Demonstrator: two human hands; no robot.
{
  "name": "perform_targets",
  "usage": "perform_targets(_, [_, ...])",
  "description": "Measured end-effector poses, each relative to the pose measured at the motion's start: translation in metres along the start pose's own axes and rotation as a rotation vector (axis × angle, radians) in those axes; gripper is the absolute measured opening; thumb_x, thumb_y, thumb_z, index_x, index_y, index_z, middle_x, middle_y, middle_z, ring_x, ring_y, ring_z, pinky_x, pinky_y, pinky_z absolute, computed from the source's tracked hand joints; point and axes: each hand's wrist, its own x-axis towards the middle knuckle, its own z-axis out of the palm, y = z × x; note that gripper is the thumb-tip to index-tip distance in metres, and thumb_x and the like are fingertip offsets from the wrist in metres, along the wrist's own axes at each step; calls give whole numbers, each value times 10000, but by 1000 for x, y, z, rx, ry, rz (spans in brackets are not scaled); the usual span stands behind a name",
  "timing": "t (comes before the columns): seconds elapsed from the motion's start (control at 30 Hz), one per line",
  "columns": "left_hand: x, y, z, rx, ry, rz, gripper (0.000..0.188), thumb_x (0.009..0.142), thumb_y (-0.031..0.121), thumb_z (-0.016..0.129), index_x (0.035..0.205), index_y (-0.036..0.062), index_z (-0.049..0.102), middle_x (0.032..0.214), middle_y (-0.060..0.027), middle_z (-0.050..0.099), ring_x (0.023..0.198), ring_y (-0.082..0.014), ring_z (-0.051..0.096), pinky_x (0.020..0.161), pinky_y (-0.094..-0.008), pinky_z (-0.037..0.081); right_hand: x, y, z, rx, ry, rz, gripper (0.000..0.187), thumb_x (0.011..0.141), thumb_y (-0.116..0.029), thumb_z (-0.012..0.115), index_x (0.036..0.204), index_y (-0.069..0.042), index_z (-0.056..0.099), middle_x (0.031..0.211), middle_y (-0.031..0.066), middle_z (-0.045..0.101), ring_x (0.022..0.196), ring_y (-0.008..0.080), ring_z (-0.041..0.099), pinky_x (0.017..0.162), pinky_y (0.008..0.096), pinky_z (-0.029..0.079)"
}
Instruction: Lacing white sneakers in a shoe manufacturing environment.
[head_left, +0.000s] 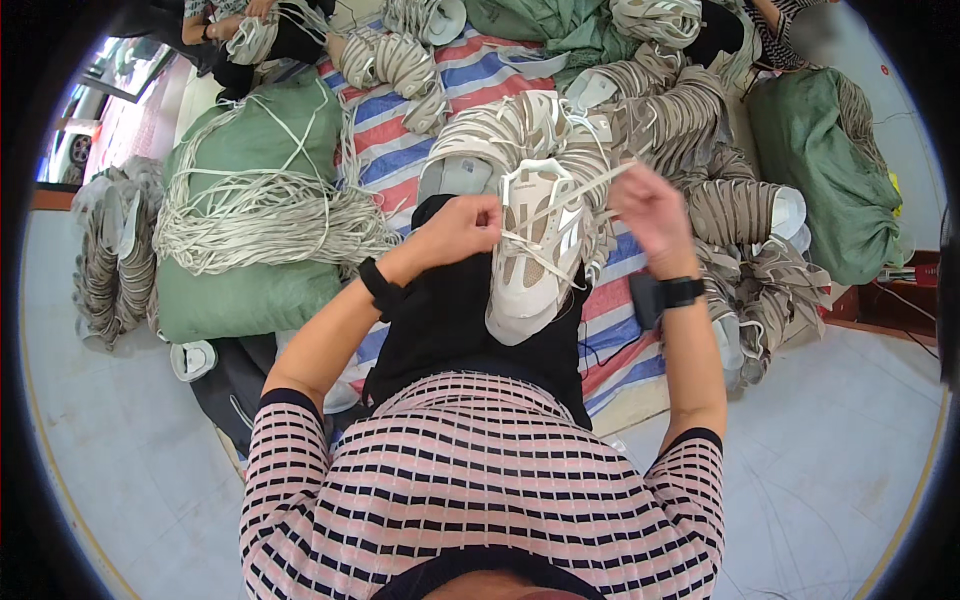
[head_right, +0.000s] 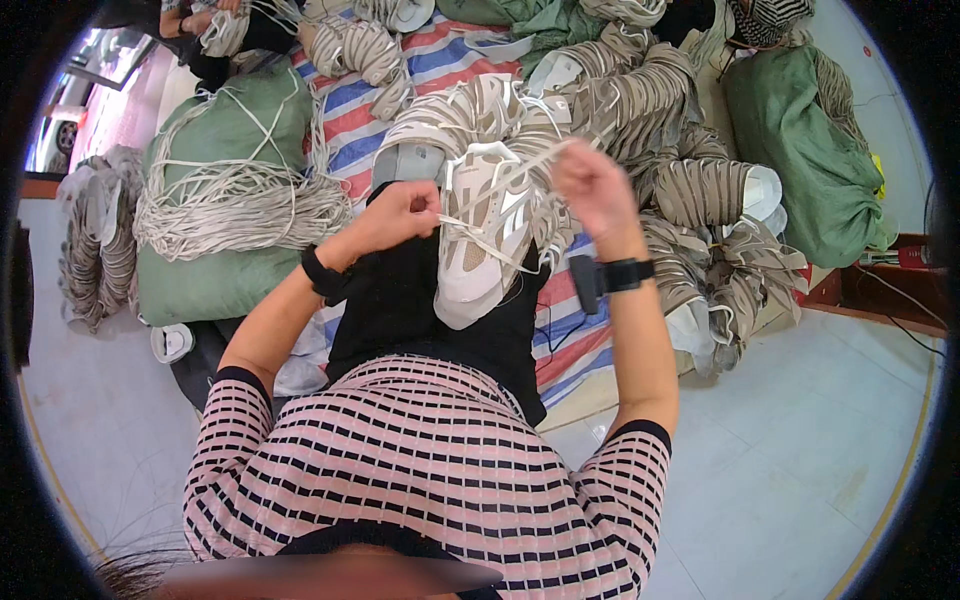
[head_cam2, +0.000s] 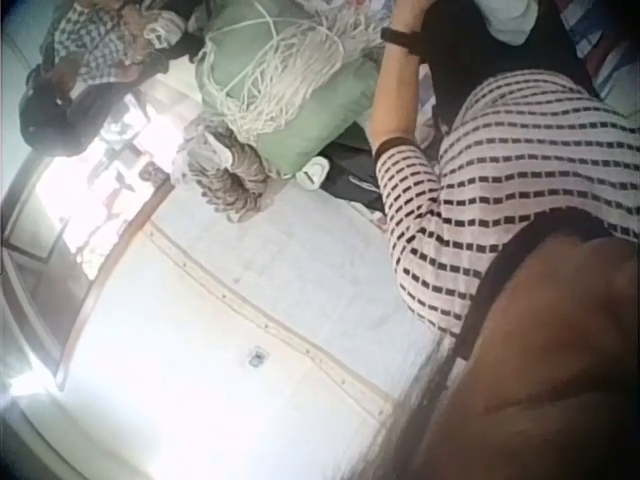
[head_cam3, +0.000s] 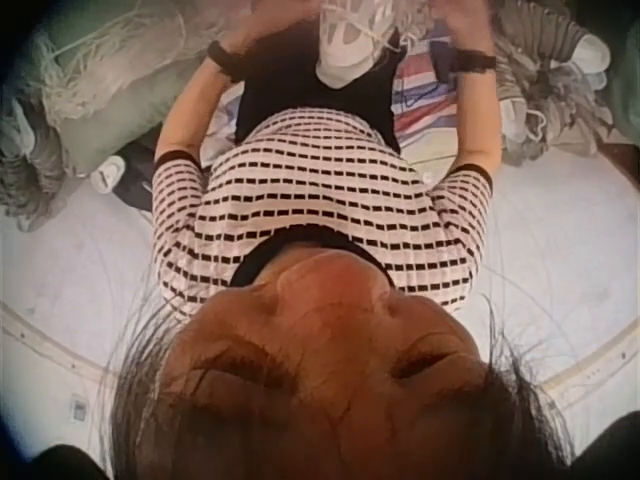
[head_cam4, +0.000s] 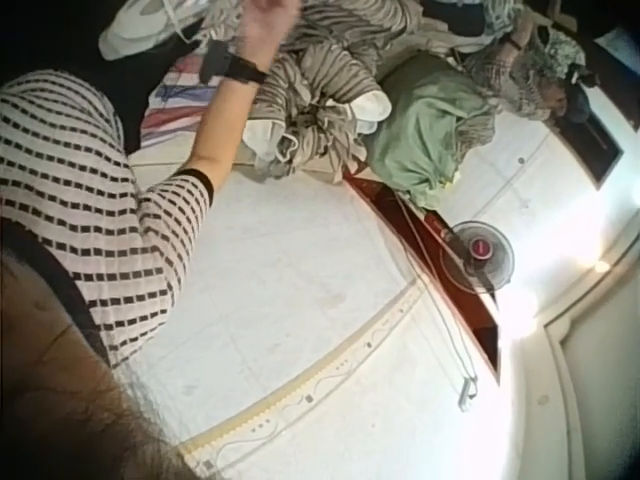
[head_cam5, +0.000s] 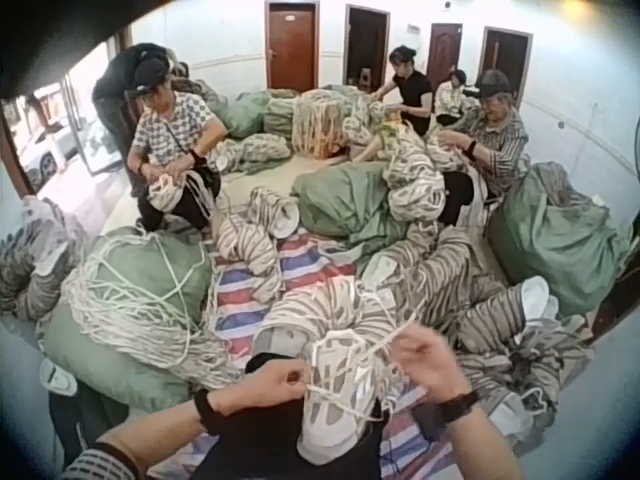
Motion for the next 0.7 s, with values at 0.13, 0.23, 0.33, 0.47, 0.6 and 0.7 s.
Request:
perform_targets(0.13, [4,29,3,-394,15,-321,199,763,37,609,919,46,485,631,31,423,532,-79,410,491,-233,355,-42,-92,-47,-3,370,-306,198,878,-65,494,1057,11,534,799,37,542,604,75,409,517,178,323])
perform_targets(0.23, [7,32,6,406,93,160,187,759,40,619,912,69,516,633,-38,475,536,-156,498,486,-303,398,-110,-172,-92,-621,824,-601,387,854,37,451,1241,38,463,1038,42,597,688,57,461,538,158,333])
perform_targets(0.33, [7,14,10,692,137,456,124,787,104,604,896,83,549,700,-109,536,629,-261,576,543,-373,443,-167,-206,-130,-1008,984,-725,425,889,-22,327,1309,-4,392,1188,26,561,640,77,436,521,182,345])
perform_targets(0.47, [9,27,17,811,-30,281,171,849,223,534,848,58,581,775,-121,569,777,-307,582,667,-399,459,-163,-188,-141,-528,979,-689,285,919,-155,390,1116,-5,530,1189,108,565,507,43,356,429,163,303])
perform_targets(0.6, [12,16,1,586,6,279,188,842,192,537,776,38,623,791,-115,586,796,-264,580,709,-373,447,-58,-78,-74,-1026,753,-277,215,893,-236,508,967,-75,631,704,-36,576,520,22,380,431,175,262])
perform_targets(0.7, [11,8,-18,228,-250,231,222,854,184,549,737,21,645,777,-85,577,770,-196,562,717,-314,429,-12,14,21,-1302,347,-82,201,902,-162,497,986,-81,661,636,-68,473,536,14,370,476,194,318])
